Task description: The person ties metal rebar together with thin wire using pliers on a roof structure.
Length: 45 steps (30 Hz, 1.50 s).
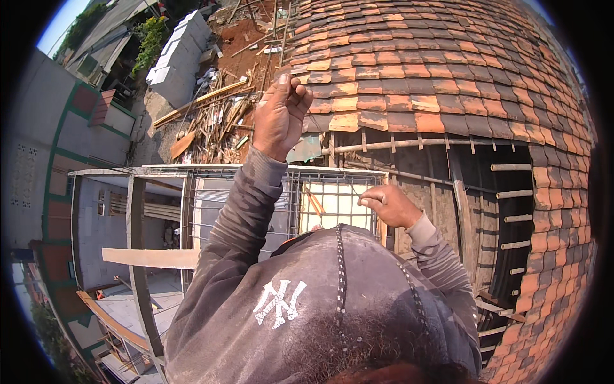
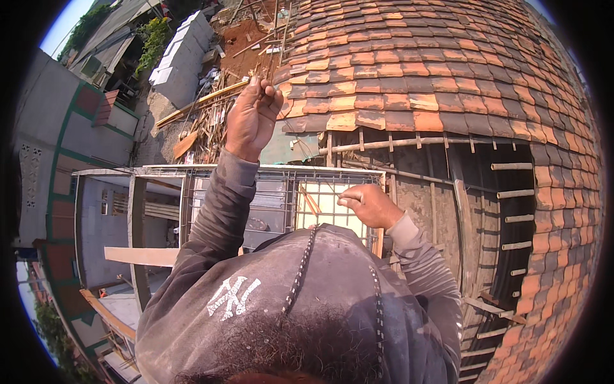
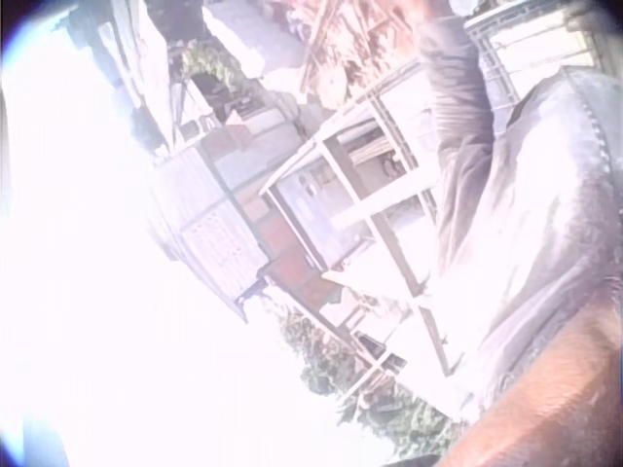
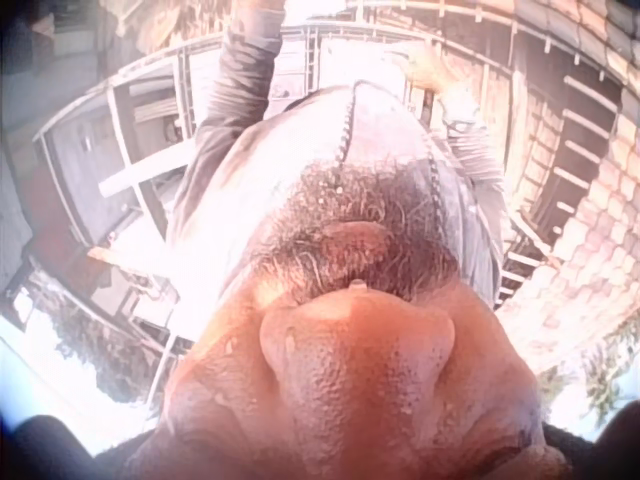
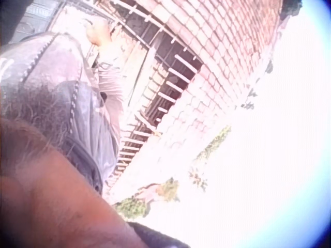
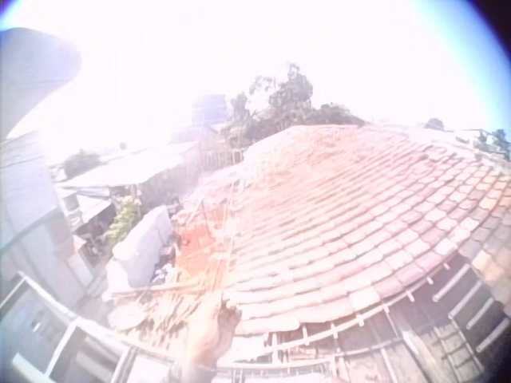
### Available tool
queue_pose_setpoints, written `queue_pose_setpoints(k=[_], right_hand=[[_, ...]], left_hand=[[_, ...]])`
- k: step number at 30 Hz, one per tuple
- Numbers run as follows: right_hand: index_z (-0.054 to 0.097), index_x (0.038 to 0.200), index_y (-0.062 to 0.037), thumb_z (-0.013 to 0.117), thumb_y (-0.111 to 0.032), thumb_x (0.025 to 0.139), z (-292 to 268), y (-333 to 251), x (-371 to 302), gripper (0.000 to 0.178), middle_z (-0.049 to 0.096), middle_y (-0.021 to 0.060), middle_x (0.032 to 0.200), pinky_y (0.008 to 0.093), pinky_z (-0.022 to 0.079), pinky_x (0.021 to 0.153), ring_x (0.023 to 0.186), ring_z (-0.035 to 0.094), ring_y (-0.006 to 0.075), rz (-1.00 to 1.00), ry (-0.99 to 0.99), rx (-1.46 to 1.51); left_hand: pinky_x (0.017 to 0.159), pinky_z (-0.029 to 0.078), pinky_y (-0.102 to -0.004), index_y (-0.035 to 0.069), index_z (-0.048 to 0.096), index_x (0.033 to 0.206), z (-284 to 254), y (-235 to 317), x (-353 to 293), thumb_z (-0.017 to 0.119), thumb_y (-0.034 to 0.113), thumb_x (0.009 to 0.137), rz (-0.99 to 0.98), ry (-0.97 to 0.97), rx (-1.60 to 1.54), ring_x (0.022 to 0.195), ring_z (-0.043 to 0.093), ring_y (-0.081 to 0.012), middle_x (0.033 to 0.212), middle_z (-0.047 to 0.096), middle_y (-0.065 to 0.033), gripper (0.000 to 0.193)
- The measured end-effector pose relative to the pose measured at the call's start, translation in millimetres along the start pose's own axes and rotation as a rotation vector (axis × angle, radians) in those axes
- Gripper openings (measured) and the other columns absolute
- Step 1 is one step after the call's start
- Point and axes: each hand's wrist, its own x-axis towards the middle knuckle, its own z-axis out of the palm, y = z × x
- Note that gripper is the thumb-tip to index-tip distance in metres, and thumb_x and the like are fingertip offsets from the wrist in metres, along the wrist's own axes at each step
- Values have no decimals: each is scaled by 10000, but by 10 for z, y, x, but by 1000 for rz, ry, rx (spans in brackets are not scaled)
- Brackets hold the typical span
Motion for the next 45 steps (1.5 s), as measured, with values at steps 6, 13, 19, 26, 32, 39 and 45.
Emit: queue_pose_setpoints(k=[6, 13, 19, 26, 32, 39, 45], right_hand=[[690, 997, 17, 588, -250, 1070, -534, -438, -194, 295, 561, -14, 718, 219, 398, 575, 599, 453, 44, -229, 309, 1376], [681, 1009, 17, 563, -206, 1071, 82, 130, 7, 260, 684, 48, 895, 310, 494, 817, 852, 600, 142, -5, -59, 205], [669, 993, 20, 577, -232, 1075, -319, -372, -158, 281, 665, 42, 899, 302, 499, 816, 885, 605, 132, 66, 358, 489], [669, 1029, 34, 582, -176, 1068, 115, -282, 47, 231, 697, 74, 947, 288, 507, 831, 907, 629, 131, -149, 475, 294], [668, 1039, 45, 611, -156, 1036, -34, -14, 481, 209, 681, 116, 895, 305, 498, 790, 828, 618, 165, 45, 649, 133], [616, 1011, -33, 538, -277, 1099, -410, -929, 506, 271, 521, -36, 701, 214, 324, 513, 549, 350, 38, -277, 478, 887], [631, 968, 15, 513, -251, 1097, 347, -341, 710, 318, 584, 49, 724, 397, 498, 691, 719, 604, 196, -228, 71, 39]], left_hand=[[955, 583, -345, 48, 626, 1062, -323, 73, 232, 573, 216, 1077, 70, 86, -76, 935, 666, -145, 965, 664, -36, 177], [920, 593, -352, 68, 625, 1111, -123, -36, 230, 538, 217, 1093, 25, -104, 37, 900, 671, -115, 1026, 674, -15, 174], [773, 562, -289, 106, 567, 1038, -393, -61, 173, 432, 329, 1126, -72, 51, -238, 755, 565, -87, 852, 520, 24, 275], [434, 265, -254, 192, 424, 770, -166, -181, -55, 390, 504, 1105, -116, 260, -174, 491, 276, -89, 622, 295, 59, 459], [406, 178, -254, 218, 309, 673, 492, -116, -117, 335, 508, 1111, -8, 82, -244, 461, 192, -88, 577, 204, 74, 525], [408, 174, -266, 214, 254, 621, -192, 123, 169, 361, 428, 1113, 11, 95, -313, 460, 181, -94, 560, 187, 69, 548], [422, 186, -270, 208, 275, 652, 118, 157, 29, 401, 358, 1092, 24, 18, -162, 473, 180, -91, 577, 203, 63, 481]])
